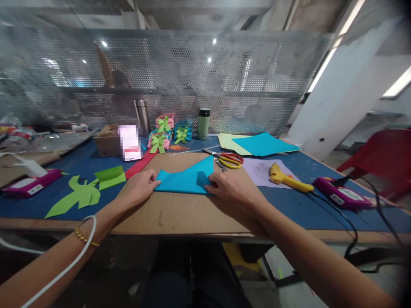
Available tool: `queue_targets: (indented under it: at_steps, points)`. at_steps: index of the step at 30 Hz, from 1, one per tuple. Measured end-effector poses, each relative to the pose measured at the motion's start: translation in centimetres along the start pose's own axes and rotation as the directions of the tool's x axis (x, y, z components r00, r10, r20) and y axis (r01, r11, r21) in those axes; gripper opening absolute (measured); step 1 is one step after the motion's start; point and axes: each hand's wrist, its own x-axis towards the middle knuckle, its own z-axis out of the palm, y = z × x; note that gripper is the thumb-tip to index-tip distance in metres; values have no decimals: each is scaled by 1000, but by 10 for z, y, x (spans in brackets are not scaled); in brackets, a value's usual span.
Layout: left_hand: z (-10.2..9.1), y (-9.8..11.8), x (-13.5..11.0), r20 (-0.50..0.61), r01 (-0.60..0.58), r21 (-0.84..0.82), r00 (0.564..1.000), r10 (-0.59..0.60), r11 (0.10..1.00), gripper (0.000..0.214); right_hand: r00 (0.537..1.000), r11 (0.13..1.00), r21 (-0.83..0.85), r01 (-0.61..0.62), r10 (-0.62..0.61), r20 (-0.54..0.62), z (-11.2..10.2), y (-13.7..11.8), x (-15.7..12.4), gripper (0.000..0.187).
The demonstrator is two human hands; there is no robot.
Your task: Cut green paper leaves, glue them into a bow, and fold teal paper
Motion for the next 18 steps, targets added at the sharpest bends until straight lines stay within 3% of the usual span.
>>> queue_targets:
  at_steps: [18]
  points:
    - [-1,-1,2,-10,-35,62,999,36,997,21,997,998,-1,70,-70,-41,10,2,-3,34]
